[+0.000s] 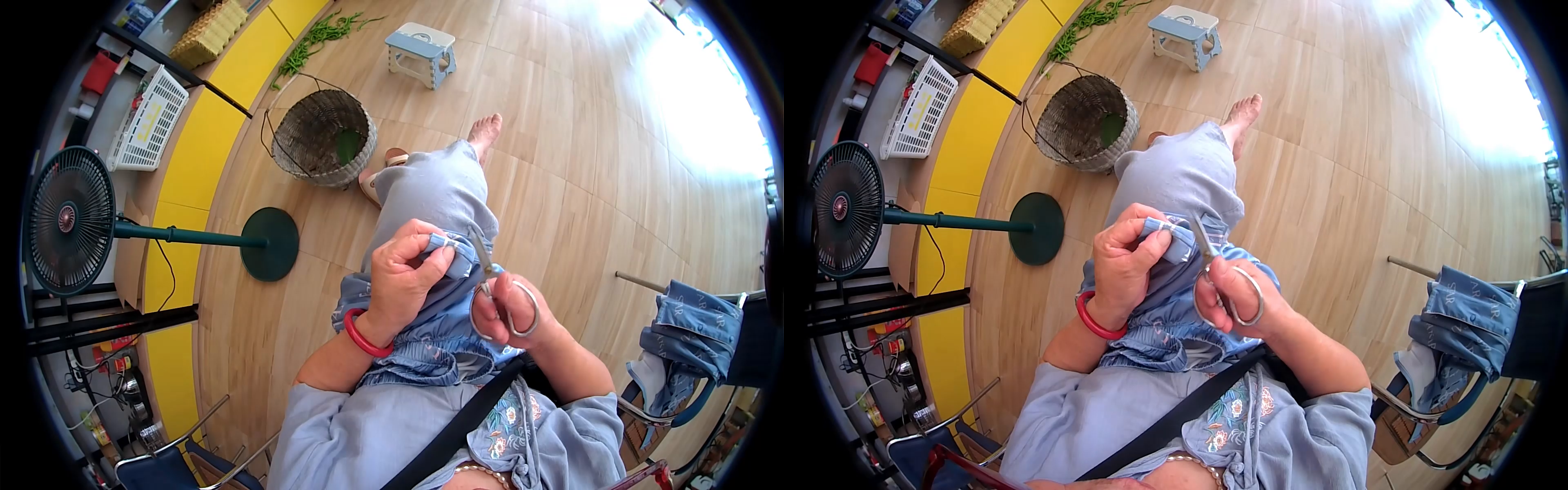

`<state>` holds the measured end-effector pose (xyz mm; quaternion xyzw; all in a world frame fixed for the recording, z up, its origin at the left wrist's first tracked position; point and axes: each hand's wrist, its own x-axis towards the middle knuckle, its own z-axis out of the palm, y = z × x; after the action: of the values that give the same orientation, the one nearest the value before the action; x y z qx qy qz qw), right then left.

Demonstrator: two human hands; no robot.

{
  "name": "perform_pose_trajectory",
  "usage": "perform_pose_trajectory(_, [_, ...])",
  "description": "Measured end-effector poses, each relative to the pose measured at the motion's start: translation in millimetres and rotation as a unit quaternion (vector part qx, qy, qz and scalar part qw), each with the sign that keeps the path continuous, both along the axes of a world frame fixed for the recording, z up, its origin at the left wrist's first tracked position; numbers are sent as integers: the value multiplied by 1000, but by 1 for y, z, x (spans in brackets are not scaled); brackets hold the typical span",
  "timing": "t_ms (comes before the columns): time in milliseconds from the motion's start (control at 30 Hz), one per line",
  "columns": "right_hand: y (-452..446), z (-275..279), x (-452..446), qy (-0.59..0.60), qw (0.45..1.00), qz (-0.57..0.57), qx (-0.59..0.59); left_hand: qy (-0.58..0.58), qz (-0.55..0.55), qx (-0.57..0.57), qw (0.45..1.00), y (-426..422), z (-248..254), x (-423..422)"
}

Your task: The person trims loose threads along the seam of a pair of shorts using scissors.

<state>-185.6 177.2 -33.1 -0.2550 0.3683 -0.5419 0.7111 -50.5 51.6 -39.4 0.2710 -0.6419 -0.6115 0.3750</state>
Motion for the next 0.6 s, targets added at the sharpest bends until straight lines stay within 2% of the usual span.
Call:
perform_pose_trajectory(67, [1,1,-6,-42,998,-29,30,2,-1,9,1000,0,-1,0])
perform_pose_trajectory(233, [2,2,-4,-45,998,45,-17,-3,-3,16,1000,-1,1,-1])
perform_pose_trajectory(600, [2,2,-2,-63,996,61,25,4,-16,31,999,0,-1,0])
